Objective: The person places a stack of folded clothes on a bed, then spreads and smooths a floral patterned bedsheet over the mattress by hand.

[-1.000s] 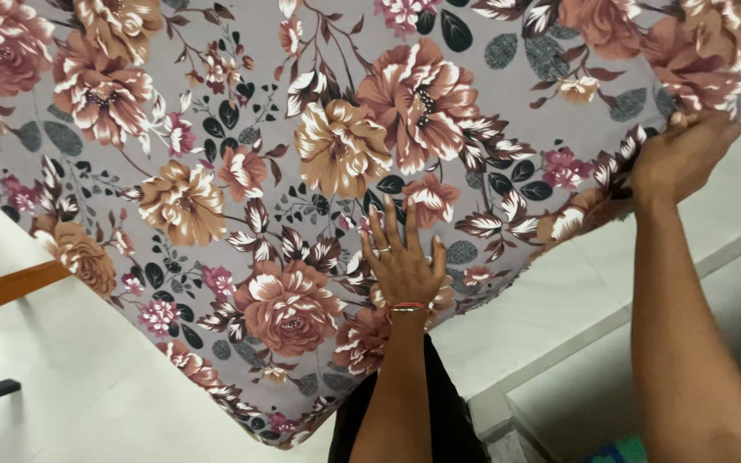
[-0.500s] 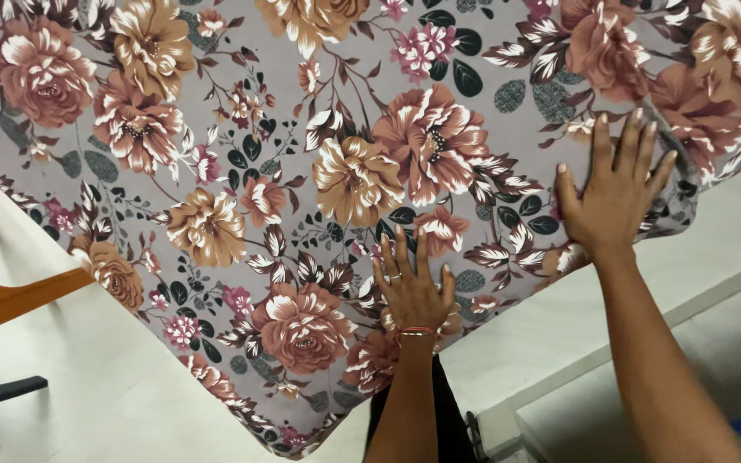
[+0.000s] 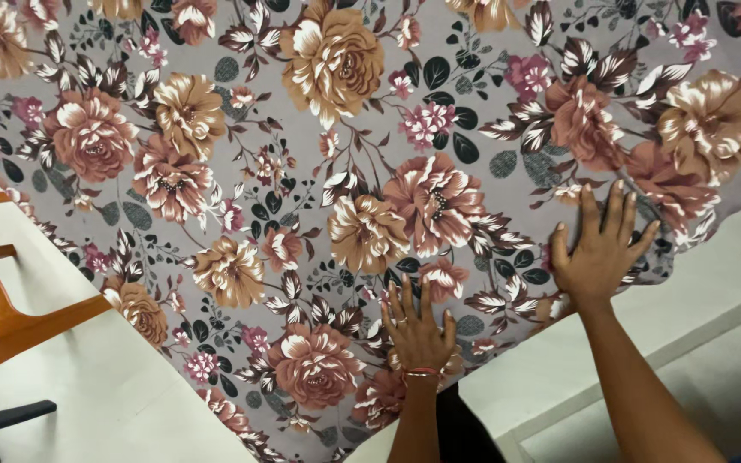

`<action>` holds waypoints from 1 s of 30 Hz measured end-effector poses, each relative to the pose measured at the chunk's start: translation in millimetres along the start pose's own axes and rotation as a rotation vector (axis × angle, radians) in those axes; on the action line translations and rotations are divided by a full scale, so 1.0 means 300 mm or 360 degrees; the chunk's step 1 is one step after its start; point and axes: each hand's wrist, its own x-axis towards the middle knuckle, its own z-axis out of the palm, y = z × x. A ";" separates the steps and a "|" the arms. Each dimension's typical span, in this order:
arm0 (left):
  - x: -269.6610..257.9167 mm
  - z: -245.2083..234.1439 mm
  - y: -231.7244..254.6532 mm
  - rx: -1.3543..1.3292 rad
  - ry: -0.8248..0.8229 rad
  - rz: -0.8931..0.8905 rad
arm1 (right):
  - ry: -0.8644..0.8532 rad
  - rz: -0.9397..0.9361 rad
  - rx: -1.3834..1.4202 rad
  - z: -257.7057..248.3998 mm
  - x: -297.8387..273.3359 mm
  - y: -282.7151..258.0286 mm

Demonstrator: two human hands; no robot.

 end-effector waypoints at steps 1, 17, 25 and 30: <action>0.003 0.005 -0.002 -0.0013 -0.0004 -0.0002 | 0.0003 0.0006 -0.0002 0.002 0.002 0.002; 0.399 0.097 0.535 -0.0448 0.0132 -0.0194 | -0.0011 0.0065 -0.0012 0.038 0.018 0.061; 0.497 0.129 0.649 -0.0106 0.0178 -0.0142 | -0.0094 0.0008 -0.0053 0.064 -0.012 0.099; 0.494 0.116 0.677 -0.0081 0.0260 -0.0175 | -0.0293 0.0136 0.0476 0.015 0.036 0.197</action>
